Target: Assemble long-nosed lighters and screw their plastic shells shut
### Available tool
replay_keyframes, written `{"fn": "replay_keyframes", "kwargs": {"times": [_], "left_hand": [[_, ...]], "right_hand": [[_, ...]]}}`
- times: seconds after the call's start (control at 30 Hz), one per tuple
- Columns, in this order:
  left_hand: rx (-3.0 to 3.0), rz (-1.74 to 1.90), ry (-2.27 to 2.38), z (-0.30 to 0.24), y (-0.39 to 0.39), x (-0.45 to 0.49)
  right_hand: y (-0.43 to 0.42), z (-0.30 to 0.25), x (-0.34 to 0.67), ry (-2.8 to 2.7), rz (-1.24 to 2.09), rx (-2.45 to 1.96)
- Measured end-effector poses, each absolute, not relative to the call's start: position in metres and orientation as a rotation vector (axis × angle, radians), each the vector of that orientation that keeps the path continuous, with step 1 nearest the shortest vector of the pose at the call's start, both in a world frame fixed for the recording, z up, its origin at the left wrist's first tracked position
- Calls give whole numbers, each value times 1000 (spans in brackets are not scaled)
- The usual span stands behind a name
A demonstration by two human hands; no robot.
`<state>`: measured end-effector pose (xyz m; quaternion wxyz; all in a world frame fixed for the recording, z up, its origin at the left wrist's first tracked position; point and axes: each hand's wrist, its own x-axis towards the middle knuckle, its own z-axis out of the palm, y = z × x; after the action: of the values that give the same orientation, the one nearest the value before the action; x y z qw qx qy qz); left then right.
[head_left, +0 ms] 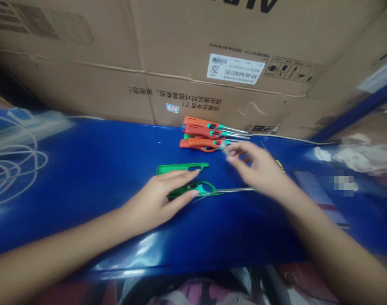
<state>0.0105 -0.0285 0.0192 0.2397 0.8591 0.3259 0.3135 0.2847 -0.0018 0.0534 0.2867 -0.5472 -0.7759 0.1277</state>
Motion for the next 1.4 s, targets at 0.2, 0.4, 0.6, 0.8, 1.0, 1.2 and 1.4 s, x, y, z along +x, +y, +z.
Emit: {"fn": "replay_keyframes", "kwargs": {"times": [0.2, 0.4, 0.6, 0.8, 1.0, 1.2, 1.4], "left_hand": [[1850, 948, 966, 28, -38, 16], [1978, 988, 945, 22, -33, 13], [1868, 928, 1030, 24, -25, 9], [1891, 791, 1027, 27, -24, 7], [2065, 724, 1042, 26, -23, 5], [2088, 649, 1036, 24, -21, 4], [2081, 664, 996, 22, -20, 4]], "right_hand": [[-49, 35, 221, -2251, 468, -1023], [-46, 30, 233, -2392, 416, -1026], [-42, 25, 243, -2693, 297, -1009], [-38, 13, 244, -2787, 193, -913], [-38, 15, 248, -2398, 696, -1040], [-29, 18, 251, -2208, 919, -1046], [-26, 14, 253, -2244, 956, -863]]}}
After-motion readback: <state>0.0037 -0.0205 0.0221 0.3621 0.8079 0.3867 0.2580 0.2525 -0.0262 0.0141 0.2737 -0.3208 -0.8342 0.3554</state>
